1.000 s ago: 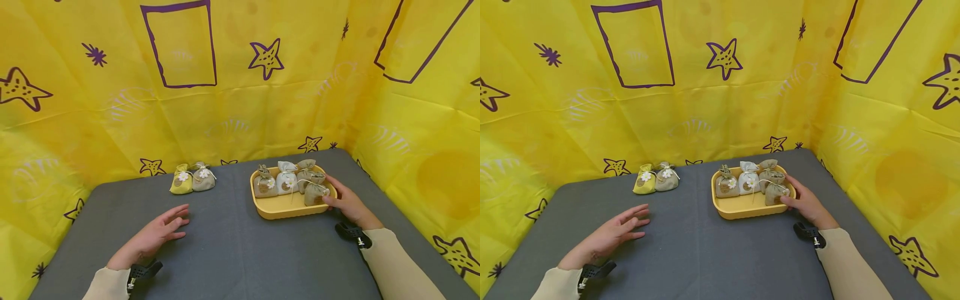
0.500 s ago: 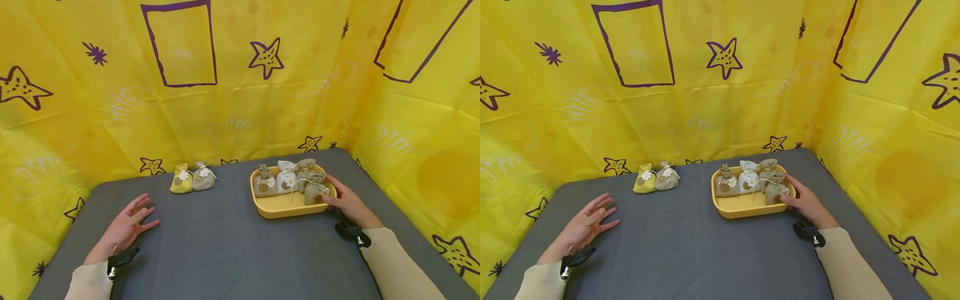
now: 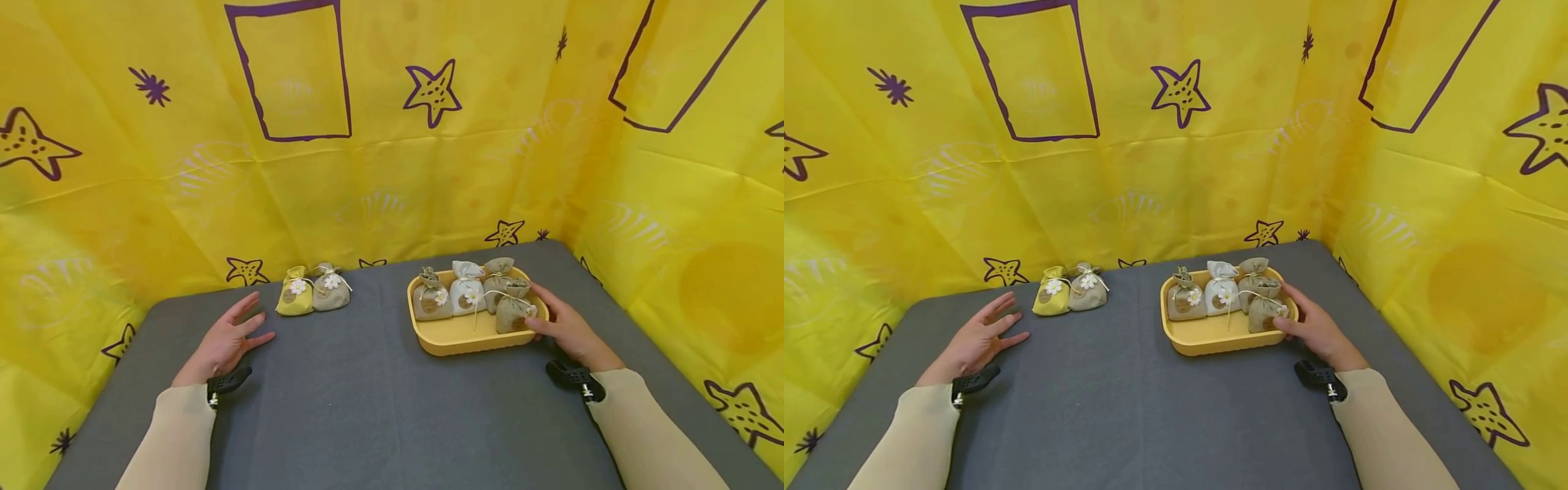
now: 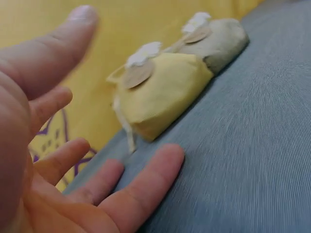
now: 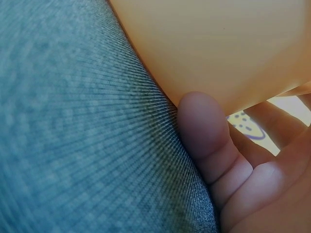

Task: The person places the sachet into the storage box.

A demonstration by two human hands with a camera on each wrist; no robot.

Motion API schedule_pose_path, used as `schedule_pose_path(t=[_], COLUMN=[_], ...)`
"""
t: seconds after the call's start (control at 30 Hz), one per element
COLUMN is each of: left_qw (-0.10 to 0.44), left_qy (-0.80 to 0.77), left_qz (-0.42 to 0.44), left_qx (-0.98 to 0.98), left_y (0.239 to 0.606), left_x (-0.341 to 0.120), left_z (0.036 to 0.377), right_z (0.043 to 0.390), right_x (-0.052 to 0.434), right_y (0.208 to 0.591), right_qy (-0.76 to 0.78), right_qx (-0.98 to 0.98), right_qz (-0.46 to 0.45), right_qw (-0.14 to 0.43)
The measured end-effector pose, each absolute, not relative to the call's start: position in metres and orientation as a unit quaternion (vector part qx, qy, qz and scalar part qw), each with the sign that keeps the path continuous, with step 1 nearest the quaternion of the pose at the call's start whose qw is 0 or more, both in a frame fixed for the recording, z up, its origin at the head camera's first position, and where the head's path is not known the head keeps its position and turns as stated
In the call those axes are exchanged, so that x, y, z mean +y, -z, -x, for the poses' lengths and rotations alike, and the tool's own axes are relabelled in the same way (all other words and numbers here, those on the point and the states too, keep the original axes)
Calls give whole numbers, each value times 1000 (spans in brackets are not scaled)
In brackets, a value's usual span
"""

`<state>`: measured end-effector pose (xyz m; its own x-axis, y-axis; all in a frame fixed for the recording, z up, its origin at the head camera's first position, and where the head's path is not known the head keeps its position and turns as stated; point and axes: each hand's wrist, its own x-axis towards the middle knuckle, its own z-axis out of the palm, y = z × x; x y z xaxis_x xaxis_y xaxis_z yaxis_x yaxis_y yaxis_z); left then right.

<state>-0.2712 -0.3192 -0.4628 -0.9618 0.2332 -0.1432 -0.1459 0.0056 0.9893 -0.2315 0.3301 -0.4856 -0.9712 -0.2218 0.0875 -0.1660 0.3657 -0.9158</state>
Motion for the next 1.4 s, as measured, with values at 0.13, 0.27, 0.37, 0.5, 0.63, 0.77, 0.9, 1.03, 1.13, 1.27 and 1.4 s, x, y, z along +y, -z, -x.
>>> schedule_pose_path(t=[0.13, 0.27, 0.37, 0.5, 0.63, 0.77, 0.9, 1.03, 1.13, 1.27, 1.4], left_qw=[137, 137, 134, 114, 85, 75, 100, 135, 146, 161, 176], left_qy=[-682, -665, -625, -547, -485, -437, -398, -351, -324, -376, -432], left_qz=[-36, -44, -51, -45, -30, -32, -45, -81, -110, -105, -93], left_qx=[717, 733, 767, 828, 870, 896, 911, 923, 928, 907, 880], left_y=[463, 463, 463, 461, 458, 454, 445, 432, 424, 427, 438], left_x=[-302, -290, -284, -278, -276, -278, -280, -277, -276, -281, -286], left_z=[291, 303, 308, 310, 307, 304, 293, 269, 253, 249, 251], right_z=[232, 232, 233, 233, 232, 231, 231, 231, 231, 231, 231], right_x=[327, 324, 323, 322, 322, 323, 324, 323, 323, 327, 327], right_y=[484, 484, 485, 485, 485, 483, 481, 480, 481, 482, 483], right_qy=[554, 557, 560, 562, 558, 557, 559, 560, 559, 556, 554], right_qx=[823, 821, 818, 817, 820, 821, 820, 820, 821, 822, 823], right_qz=[121, 123, 128, 127, 121, 118, 116, 113, 112, 117, 117], right_qw=[28, 31, 32, 30, 34, 36, 36, 41, 39, 30, 30])
